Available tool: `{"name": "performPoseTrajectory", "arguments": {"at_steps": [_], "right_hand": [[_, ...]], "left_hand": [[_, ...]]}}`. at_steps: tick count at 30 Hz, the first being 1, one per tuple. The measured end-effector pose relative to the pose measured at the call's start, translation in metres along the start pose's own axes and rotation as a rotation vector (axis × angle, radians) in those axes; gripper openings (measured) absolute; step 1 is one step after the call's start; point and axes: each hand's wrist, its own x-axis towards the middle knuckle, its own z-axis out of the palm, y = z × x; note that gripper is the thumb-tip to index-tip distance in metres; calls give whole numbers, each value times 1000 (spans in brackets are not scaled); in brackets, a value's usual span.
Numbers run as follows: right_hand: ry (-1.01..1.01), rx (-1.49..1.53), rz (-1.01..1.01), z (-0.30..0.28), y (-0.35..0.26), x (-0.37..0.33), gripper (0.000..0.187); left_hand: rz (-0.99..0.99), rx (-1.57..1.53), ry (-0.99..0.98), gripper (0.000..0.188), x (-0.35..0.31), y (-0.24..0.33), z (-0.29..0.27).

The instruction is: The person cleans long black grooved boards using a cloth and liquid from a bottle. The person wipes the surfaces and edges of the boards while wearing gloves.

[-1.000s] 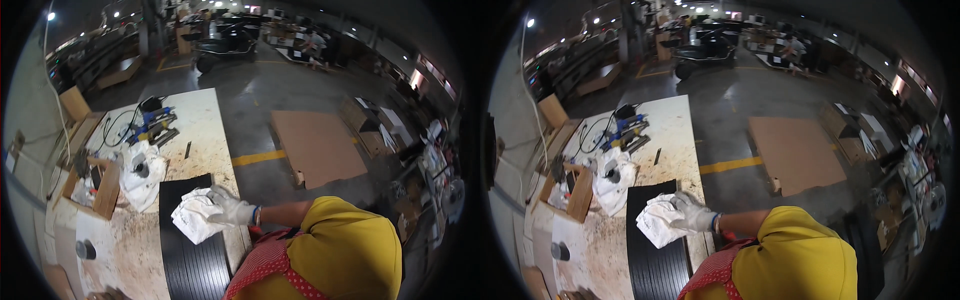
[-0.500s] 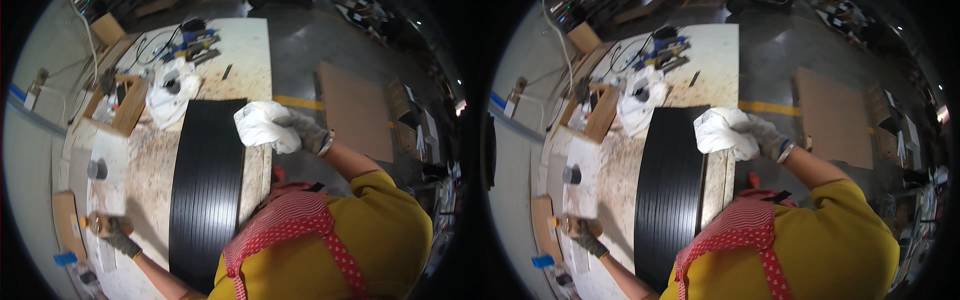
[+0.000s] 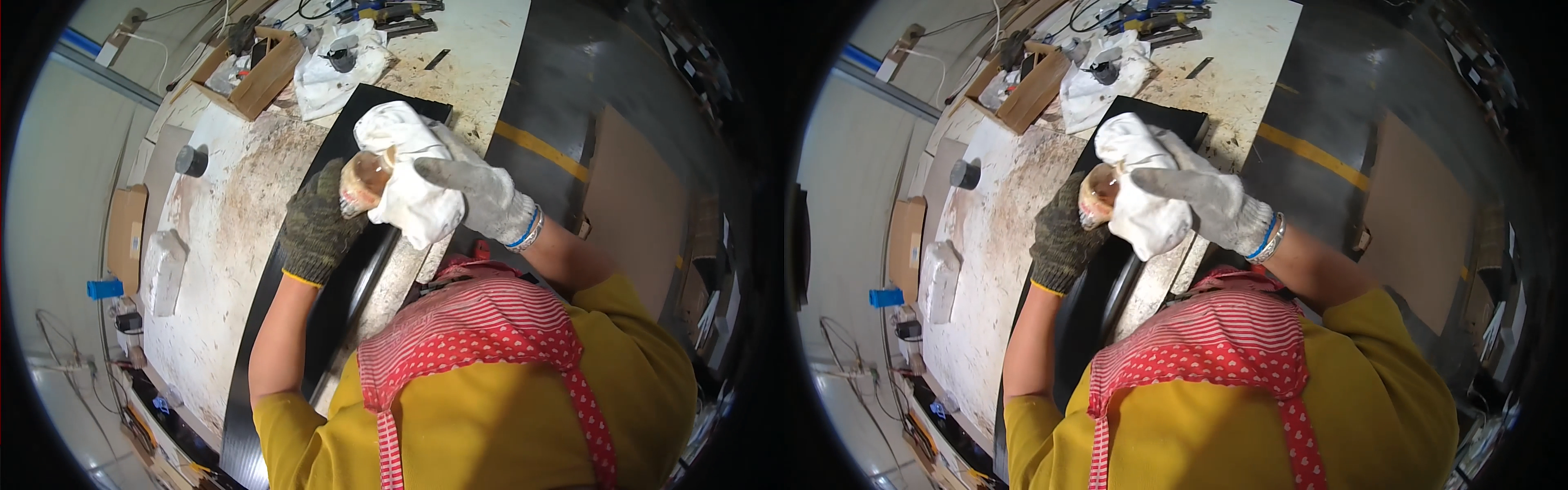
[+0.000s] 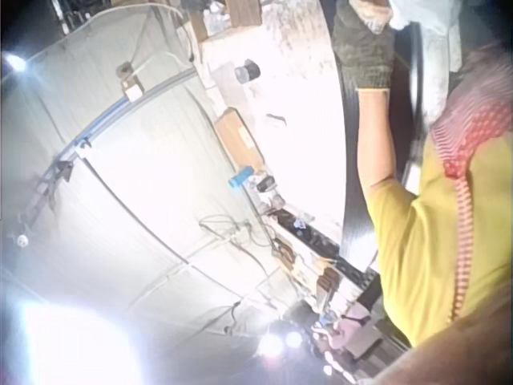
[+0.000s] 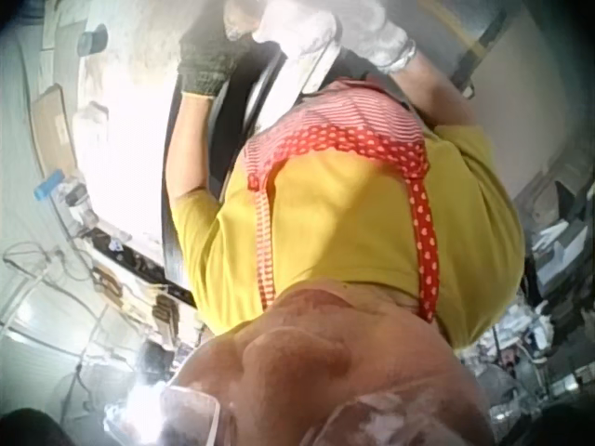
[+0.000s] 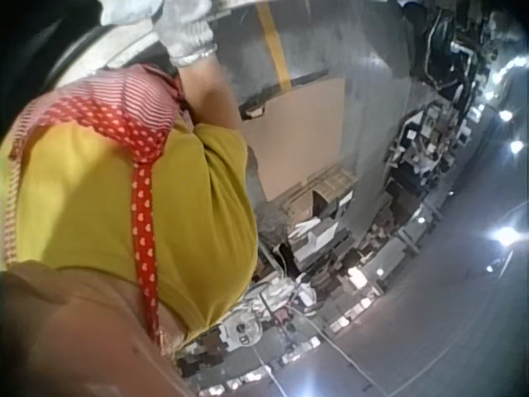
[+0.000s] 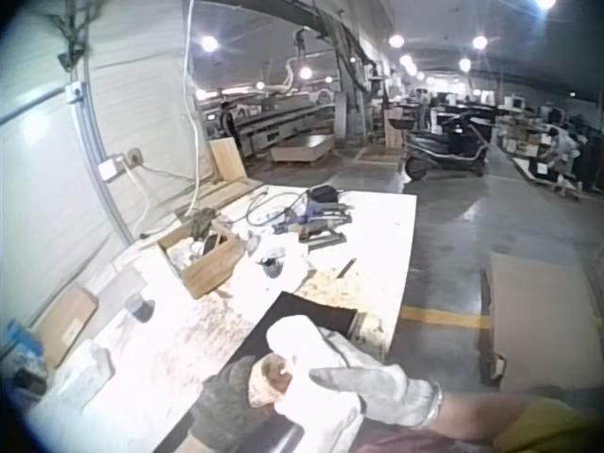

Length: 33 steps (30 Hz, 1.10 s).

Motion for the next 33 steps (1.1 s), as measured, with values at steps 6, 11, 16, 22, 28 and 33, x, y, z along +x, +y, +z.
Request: {"name": "performPoseTrajectory", "arguments": {"at_steps": [6,11,16,22,28,33], "right_hand": [[197,313,-46,-67,22,-20,52],[174,146,-86,-108,19,-28,48],[165,179,12,-84,12,-45,56],[7,758,43,-147,58,-36,50],[-8,535,122,-111,46,-34,37],[29,277,17,-144,61,-34,34]], "left_hand": [[184,236,-10,64,16,32,8],[205,389,-87,65,22,34,3],[211,497,-83,61,36,35,1],[264,526,-136,63,41,47,-1],[305,485,-180,66,45,56,2],[284,527,-156,60,62,49,1]]}}
